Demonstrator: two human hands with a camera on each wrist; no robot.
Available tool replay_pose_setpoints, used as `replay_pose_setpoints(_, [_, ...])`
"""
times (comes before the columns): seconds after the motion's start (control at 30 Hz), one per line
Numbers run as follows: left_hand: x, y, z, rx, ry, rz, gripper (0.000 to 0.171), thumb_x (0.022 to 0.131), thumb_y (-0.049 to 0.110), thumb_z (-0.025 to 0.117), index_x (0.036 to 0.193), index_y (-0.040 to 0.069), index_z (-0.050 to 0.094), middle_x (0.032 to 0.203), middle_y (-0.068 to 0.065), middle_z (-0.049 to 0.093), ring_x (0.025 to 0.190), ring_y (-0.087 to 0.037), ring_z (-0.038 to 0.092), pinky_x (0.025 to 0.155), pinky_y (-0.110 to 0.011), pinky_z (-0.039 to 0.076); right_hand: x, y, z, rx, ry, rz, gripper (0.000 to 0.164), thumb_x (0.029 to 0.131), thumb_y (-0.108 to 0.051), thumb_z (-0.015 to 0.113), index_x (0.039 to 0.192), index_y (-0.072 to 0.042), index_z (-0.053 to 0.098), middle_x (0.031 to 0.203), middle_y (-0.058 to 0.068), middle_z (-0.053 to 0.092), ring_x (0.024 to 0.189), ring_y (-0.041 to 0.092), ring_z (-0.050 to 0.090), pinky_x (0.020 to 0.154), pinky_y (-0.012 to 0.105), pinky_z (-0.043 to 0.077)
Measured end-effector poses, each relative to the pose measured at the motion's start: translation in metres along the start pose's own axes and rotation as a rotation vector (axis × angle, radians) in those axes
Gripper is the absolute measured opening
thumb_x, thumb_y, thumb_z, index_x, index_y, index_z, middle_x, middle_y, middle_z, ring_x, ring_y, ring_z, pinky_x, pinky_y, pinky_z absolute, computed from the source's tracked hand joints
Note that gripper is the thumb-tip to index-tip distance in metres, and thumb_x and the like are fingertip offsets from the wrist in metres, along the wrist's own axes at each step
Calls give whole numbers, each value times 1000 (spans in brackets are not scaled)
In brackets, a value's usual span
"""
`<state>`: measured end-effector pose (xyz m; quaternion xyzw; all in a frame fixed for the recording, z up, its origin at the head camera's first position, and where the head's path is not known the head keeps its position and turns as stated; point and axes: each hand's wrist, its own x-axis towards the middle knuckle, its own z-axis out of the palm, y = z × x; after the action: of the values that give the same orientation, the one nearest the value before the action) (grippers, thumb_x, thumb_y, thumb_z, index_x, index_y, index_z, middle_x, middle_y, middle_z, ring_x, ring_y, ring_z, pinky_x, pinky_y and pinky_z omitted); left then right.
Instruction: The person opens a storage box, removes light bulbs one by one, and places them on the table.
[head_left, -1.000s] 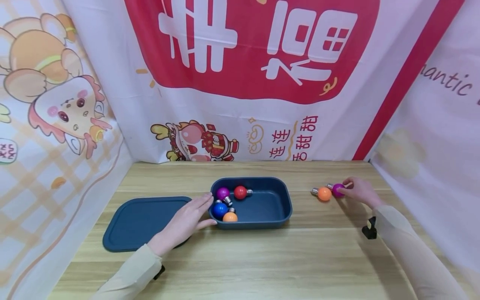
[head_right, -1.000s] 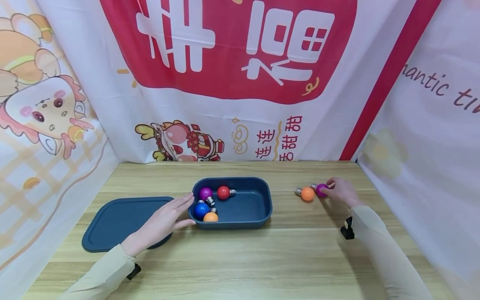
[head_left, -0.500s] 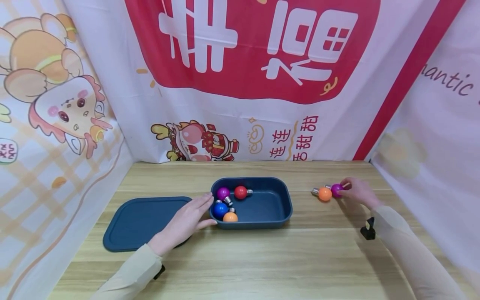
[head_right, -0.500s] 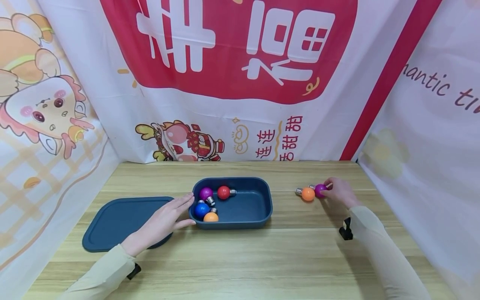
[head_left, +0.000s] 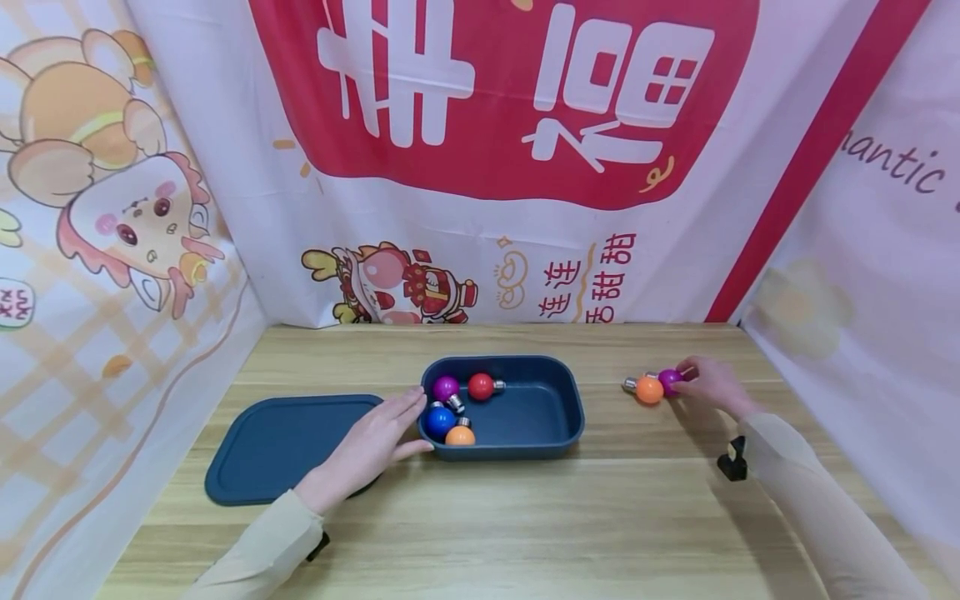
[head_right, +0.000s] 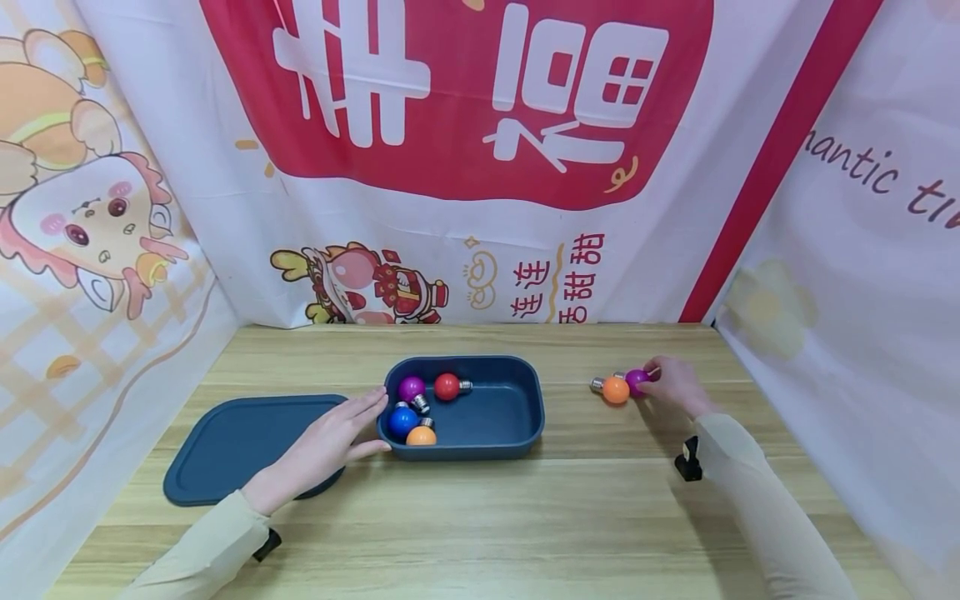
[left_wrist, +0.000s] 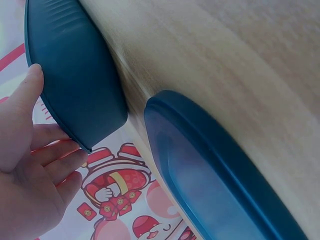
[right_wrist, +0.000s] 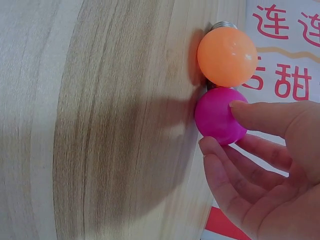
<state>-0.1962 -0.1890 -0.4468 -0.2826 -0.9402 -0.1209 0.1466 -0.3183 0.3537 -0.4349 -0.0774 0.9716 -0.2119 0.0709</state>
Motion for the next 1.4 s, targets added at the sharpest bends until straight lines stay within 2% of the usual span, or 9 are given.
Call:
replay_pose_setpoints(0.17, [-1, 1, 0, -4, 5, 5, 72, 85, 44, 73, 139, 0, 55, 146, -19, 54, 134, -34, 54, 105, -55, 48, 0, -1, -1, 4, 2, -9, 45, 92, -23, 68, 118, 13, 58, 113, 34, 65, 102, 45, 64, 86, 53, 56])
replay_pose_setpoints(0.47, [0, 0, 0, -4, 5, 2, 72, 85, 44, 74, 139, 0, 55, 146, -20, 54, 134, -35, 54, 104, -55, 49, -1, 1, -3, 45, 5, -8, 50, 91, -21, 68, 121, 16, 54, 115, 37, 63, 103, 47, 64, 84, 48, 59])
replay_pose_setpoints(0.87, [0, 1, -1, -6, -6, -11, 72, 86, 44, 73, 140, 1, 55, 147, -19, 53, 134, -35, 54, 106, -55, 48, -6, -2, -10, 37, 21, -8, 51, 94, -22, 64, 125, 17, 52, 119, 40, 60, 107, 51, 61, 86, 54, 57])
replay_pose_setpoints(1.17, [0, 0, 0, -1, -11, -5, 72, 86, 45, 72, 140, 1, 55, 147, -19, 53, 135, -34, 54, 106, -55, 48, -6, -14, -21, 10, 83, -69, 50, 93, -21, 66, 123, 17, 55, 116, 38, 63, 108, 52, 60, 91, 60, 52])
replay_pose_setpoints(1.4, [0, -1, 0, 5, 2, 12, 72, 85, 44, 73, 139, 0, 55, 146, -20, 54, 134, -35, 54, 106, -55, 48, -6, -33, -27, -36, 105, -111, 50, 92, -25, 67, 124, 12, 58, 116, 33, 66, 107, 49, 63, 93, 60, 51])
